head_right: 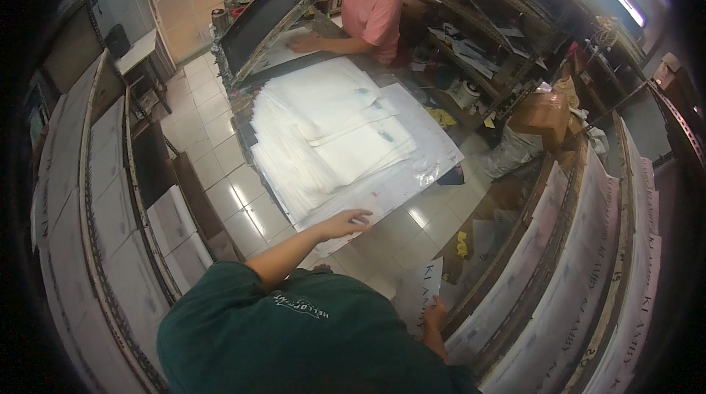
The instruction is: The person repeatedly picks up white printed sheets from a table and places them onto a nearby metal shelving unit. The person handles the sheets one at a time, stacking them on the shelves while another person works at a table in the background.
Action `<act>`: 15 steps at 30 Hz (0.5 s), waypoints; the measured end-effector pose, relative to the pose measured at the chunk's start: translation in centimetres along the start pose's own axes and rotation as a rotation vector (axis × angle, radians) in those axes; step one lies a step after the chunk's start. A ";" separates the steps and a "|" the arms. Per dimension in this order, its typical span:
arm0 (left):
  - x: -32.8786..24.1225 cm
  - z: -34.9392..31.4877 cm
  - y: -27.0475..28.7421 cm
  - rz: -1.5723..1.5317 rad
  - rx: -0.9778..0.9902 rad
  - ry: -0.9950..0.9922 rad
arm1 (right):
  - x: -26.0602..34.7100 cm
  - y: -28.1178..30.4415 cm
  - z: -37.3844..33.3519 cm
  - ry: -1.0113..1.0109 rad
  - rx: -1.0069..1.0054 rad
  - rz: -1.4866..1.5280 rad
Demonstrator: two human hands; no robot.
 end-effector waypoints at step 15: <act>0.6 10.5 15.9 -1.207 -0.589 -0.112 | 2.0 1.2 0.1 -0.012 -0.149 0.156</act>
Point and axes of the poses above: each hand's wrist, its own z-axis towards the middle knuckle, its own y-axis out of the back of the hand, x = y × z, the point moved 4 cm from there along z, towards the middle knuckle, and after that the axes turned 1 degree about z, right-handed, at the moved point
